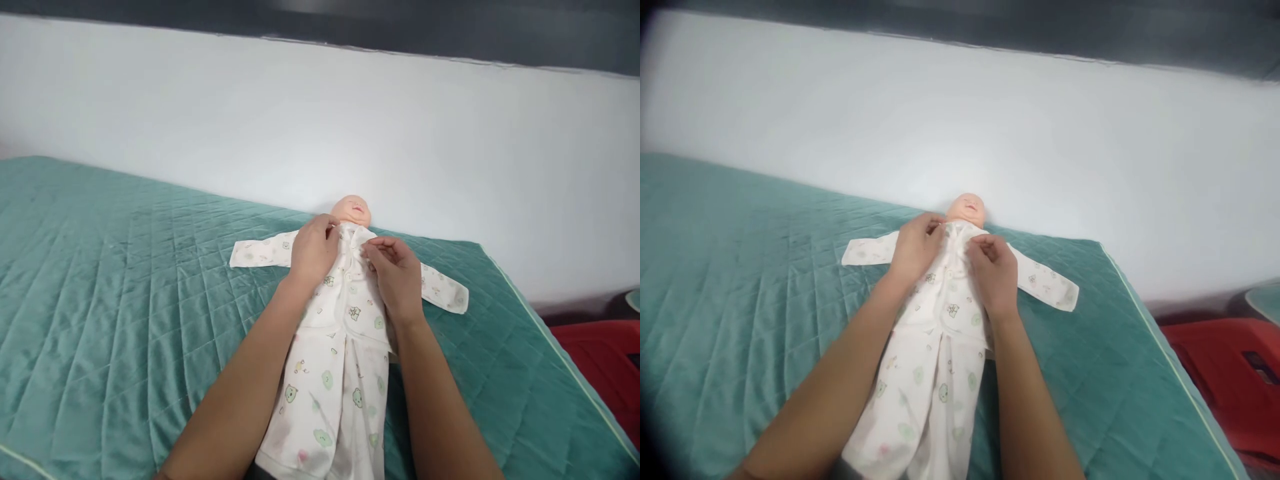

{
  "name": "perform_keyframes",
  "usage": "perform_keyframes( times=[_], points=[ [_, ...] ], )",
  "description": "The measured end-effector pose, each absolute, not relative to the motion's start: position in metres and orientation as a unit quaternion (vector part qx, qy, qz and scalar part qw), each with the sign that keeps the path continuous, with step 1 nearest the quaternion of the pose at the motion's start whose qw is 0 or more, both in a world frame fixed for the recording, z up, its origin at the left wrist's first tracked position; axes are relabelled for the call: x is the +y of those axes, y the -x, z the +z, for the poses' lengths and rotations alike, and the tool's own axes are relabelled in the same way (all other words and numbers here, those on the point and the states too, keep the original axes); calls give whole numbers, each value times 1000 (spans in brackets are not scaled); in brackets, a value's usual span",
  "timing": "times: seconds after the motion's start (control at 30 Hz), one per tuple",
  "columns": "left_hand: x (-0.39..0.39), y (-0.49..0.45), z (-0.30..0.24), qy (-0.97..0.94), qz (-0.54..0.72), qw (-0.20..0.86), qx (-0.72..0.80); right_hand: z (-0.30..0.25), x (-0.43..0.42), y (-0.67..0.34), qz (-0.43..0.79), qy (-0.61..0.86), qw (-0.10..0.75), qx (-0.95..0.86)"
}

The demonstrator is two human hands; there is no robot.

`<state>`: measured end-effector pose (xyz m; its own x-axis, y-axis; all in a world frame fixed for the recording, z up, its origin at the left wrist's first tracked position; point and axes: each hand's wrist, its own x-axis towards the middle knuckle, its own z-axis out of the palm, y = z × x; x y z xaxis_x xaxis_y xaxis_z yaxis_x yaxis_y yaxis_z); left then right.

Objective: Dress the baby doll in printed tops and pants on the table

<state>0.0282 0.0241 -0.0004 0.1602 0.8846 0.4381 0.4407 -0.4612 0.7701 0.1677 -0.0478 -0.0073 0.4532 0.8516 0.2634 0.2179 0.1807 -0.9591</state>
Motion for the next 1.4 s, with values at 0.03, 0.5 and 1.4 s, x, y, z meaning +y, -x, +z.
perform_keyframes(
  times=[0.03,0.5,1.4],
  points=[
    [28,-31,-3,-724,462,228,458,-10,-47,-168,239,584,627,-457],
    [60,-47,-4,-737,362,302,484,-12,-12,-167,132,692,477,-525],
    [55,-51,0,-690,430,404,421,1,9,-184,232,672,536,-455]
  ],
)
